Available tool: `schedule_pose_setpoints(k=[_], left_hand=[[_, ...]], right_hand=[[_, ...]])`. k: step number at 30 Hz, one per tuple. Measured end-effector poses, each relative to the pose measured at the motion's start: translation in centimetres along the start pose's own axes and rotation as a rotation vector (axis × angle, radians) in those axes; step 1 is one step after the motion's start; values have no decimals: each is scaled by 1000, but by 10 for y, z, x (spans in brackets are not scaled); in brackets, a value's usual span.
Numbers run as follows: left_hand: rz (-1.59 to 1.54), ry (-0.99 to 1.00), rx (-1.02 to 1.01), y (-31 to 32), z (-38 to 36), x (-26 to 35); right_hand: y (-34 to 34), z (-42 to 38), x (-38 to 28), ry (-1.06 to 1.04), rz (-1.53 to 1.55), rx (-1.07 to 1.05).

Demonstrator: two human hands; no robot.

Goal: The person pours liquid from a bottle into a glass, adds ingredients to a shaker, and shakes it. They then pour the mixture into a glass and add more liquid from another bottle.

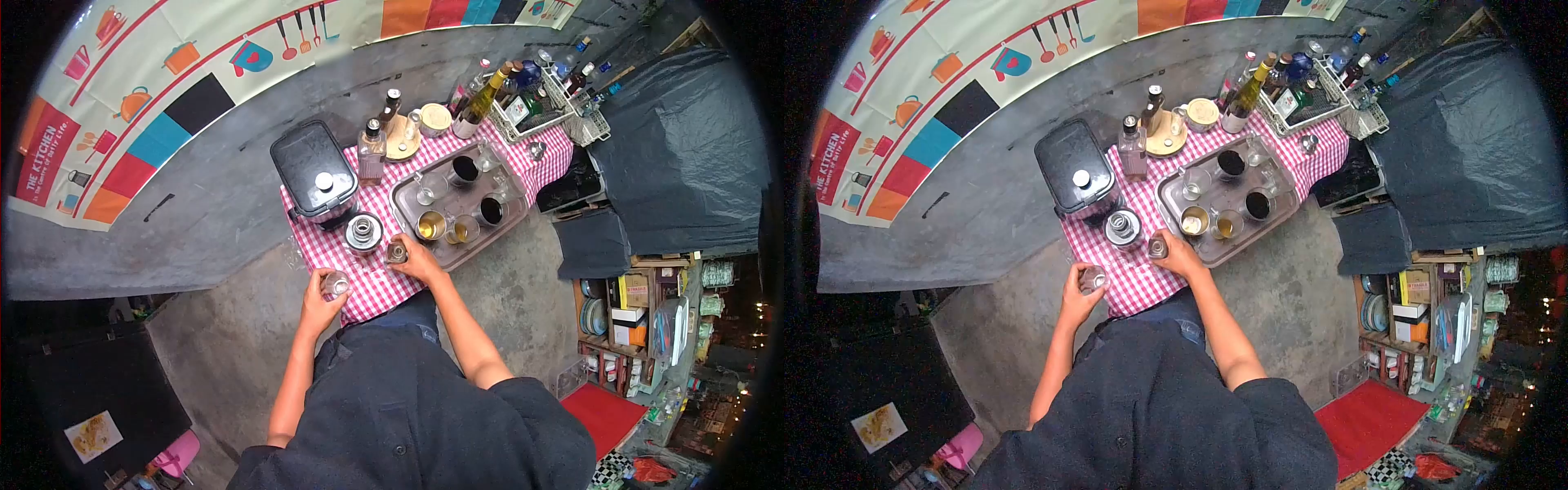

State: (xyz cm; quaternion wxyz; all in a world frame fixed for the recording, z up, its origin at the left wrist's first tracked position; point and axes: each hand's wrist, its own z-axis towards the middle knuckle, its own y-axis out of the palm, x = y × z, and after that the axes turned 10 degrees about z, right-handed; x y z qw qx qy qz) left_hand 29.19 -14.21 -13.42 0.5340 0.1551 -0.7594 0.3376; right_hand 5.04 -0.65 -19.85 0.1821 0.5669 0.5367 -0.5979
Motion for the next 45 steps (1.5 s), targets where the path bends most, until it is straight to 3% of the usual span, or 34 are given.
schedule_pose_setpoints(k=[11,15,18,19,21,22,25,27,31,35,37,38,41,45], left_hand=[[102,114,11,6,2,8],[67,100,5,5,4,17],[14,102,14,7,4,29],[-29,93,25,8,4,34],[-76,88,-13,8,5,44],[-87,103,-22,9,6,49],[-108,136,-30,13,11,67],[-137,201,-31,16,14,84],[-157,228,-46,28,24,107],[-169,242,-67,52,37,129],[-131,203,-95,63,42,145],[-111,229,-90,70,45,148],[-39,275,-96,90,57,154],[21,340,-111,113,64,174]], right_hand=[[12,-8,19,8,305,167],[-12,-24,-14,-26,436,233],[-40,-40,-51,-159,784,193],[-55,-40,-53,-299,576,165],[-63,-41,-74,-431,913,223],[-73,-47,-115,-446,1165,136],[-88,-42,-139,-520,1565,14],[-95,-39,-132,-548,1629,-7],[-115,-40,-118,-343,1457,-3],[-139,-43,-88,-180,953,-54],[-154,-48,-94,-279,433,58],[-169,-51,-104,-341,285,2],[-201,-56,-103,-182,134,-178],[-248,-58,-111,-248,-94,-281]])
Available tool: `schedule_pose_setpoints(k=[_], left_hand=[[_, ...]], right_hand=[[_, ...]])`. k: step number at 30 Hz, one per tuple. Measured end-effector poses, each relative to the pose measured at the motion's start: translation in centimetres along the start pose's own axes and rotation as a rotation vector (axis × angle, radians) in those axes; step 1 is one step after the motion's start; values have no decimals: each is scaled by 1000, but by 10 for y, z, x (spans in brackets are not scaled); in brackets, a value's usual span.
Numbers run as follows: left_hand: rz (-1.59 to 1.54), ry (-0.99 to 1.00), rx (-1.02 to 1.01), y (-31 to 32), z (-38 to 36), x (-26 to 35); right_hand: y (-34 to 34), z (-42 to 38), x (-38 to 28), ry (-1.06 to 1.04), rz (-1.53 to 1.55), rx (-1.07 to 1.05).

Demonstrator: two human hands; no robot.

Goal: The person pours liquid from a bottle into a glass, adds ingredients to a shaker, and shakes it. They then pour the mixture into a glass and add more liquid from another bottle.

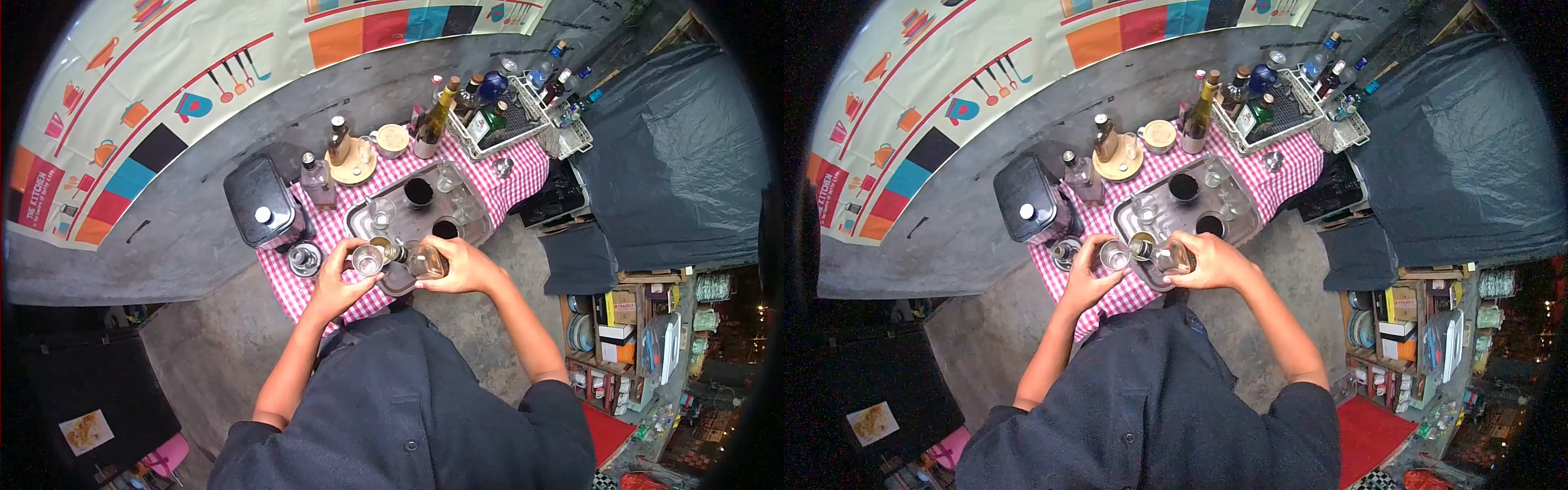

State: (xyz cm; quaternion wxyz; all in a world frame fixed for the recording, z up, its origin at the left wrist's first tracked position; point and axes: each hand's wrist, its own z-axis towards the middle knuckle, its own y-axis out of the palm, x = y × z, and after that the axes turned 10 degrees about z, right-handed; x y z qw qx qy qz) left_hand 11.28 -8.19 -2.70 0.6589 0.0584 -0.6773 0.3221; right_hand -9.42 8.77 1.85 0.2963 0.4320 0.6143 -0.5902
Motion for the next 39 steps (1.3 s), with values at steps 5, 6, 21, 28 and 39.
schedule_pose_setpoints(k=[5,6,21,28,39], left_hand=[[4,55,-32,24,16,11],[4,54,-32,27,19,17],[197,257,-45,53,49,71],[285,269,-50,61,52,83],[313,278,-37,77,59,86]], right_hand=[[-42,-12,-5,-41,-178,-26],[-48,-15,-5,-41,-177,-27],[-107,-36,4,-20,-299,-126],[-125,-37,-4,-10,-392,-171],[-140,-41,2,-73,-421,-185]])
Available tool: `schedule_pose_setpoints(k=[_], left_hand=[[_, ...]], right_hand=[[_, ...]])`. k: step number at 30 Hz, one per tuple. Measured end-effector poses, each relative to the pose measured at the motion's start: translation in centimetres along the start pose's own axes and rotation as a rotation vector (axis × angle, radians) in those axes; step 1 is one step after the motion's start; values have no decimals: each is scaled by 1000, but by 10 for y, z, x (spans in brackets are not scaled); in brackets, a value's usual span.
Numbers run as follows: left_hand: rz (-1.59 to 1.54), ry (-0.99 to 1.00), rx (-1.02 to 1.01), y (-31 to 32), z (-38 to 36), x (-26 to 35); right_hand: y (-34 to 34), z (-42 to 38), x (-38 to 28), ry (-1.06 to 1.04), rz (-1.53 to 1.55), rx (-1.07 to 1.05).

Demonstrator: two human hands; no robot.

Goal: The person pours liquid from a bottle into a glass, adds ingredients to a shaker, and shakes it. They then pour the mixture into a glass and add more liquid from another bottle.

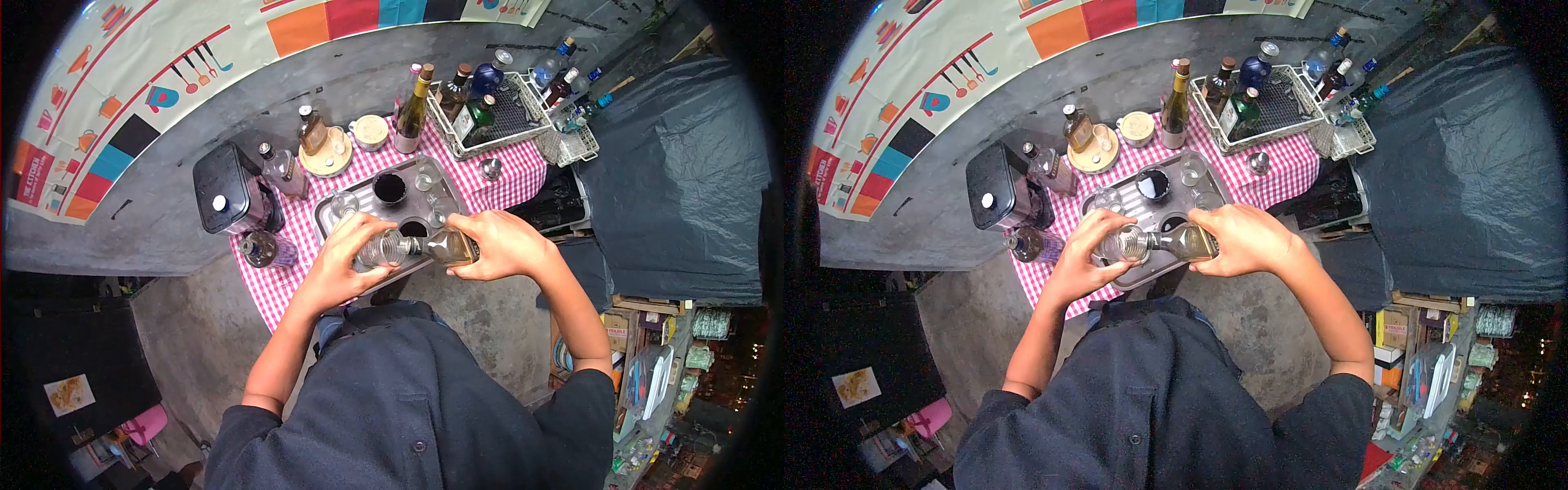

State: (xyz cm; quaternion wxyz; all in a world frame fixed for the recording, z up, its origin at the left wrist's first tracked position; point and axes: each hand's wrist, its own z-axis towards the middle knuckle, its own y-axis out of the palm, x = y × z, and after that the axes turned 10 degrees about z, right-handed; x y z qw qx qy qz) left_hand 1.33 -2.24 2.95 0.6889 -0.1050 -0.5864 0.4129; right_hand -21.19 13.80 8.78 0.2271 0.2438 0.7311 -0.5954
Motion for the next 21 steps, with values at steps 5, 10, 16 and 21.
schedule_pose_setpoints(k=[5,10,16,21], left_hand=[[67,35,0,2,4,3],[10,-13,8,9,6,0],[-70,-11,23,16,6,-3],[-80,-31,36,19,4,-3]], right_hand=[[-3,-2,3,-1,4,-10],[-14,-2,-8,150,-21,-104],[-16,-4,-7,138,-28,-94],[-16,-3,-6,138,-43,-96]])
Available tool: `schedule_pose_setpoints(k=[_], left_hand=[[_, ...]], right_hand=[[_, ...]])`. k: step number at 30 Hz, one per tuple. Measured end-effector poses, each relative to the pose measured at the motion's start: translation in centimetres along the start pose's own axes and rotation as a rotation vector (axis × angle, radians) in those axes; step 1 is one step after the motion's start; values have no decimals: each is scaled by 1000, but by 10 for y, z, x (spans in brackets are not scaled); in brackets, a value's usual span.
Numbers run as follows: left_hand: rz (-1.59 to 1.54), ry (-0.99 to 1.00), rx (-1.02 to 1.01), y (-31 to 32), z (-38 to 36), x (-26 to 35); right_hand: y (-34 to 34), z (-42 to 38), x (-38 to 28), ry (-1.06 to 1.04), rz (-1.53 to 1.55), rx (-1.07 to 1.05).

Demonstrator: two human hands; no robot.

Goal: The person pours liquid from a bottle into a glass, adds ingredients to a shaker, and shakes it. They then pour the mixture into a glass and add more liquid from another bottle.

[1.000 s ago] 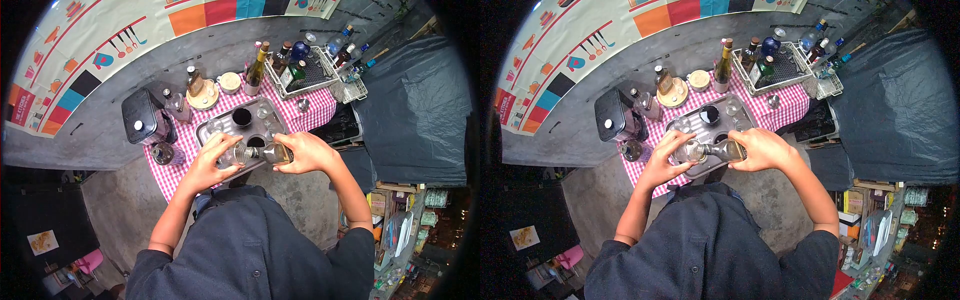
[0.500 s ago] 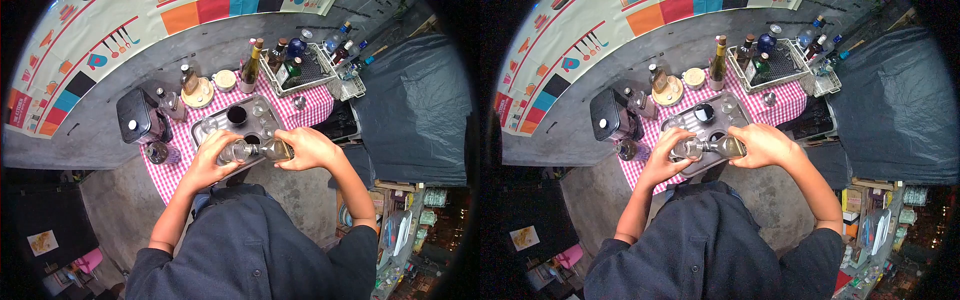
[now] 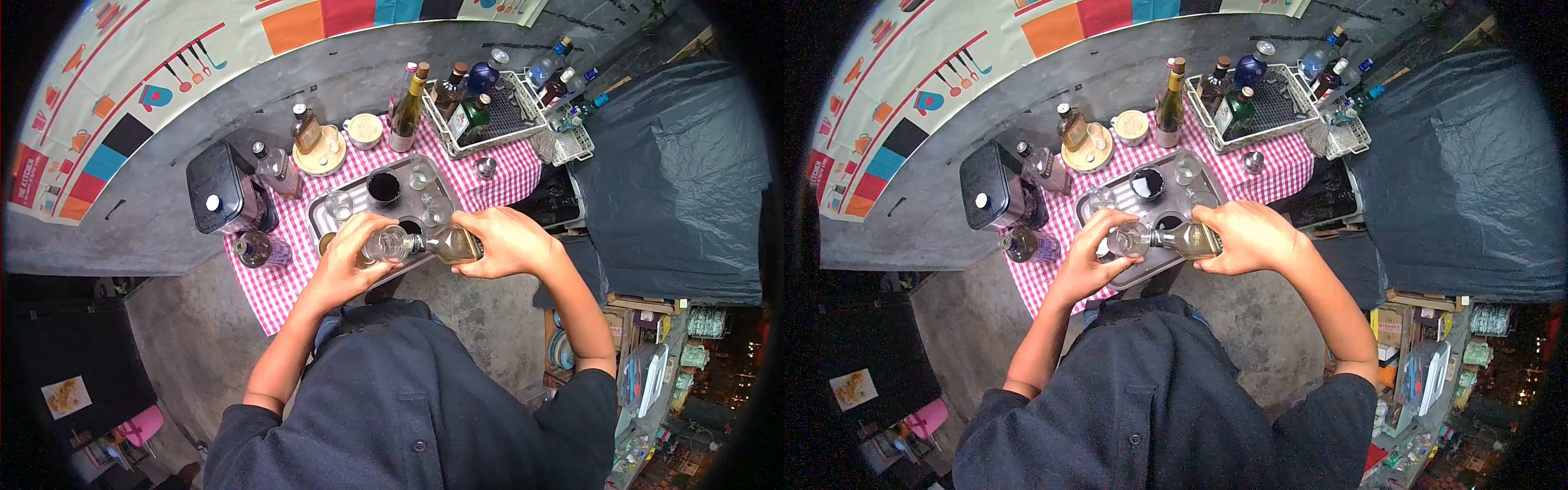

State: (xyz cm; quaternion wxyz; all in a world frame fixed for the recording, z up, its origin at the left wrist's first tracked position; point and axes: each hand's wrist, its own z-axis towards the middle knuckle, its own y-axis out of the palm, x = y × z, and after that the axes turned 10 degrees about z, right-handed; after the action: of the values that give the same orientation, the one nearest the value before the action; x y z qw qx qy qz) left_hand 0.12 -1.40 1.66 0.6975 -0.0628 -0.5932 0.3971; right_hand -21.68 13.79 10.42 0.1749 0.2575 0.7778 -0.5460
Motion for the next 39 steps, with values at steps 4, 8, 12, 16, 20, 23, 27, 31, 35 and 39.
schedule_pose_setpoints(k=[4,8,12,16,20,23,27,31,35,39], left_hand=[[-48,-45,18,1,-2,0],[-91,-75,27,2,-4,0],[-87,-97,22,3,-8,-4],[-104,-103,13,2,-10,-5],[-143,-107,46,2,-12,-8],[-179,-115,65,-3,-14,-8],[-277,-155,55,-11,-18,-11],[-338,-100,92,-22,-22,-17],[-383,-97,98,-40,-33,-23],[-375,-125,85,-63,-44,-29]], right_hand=[[-2,1,-3,13,-16,-9],[0,3,-3,10,-31,-1],[1,4,-2,-15,-40,28],[0,5,-4,-20,-65,26],[2,8,-6,-40,-2,21],[8,11,-6,-67,46,52],[20,19,-9,-84,140,100],[49,31,-6,-169,246,212],[71,45,-15,-191,384,271],[85,65,-34,-208,461,270]])
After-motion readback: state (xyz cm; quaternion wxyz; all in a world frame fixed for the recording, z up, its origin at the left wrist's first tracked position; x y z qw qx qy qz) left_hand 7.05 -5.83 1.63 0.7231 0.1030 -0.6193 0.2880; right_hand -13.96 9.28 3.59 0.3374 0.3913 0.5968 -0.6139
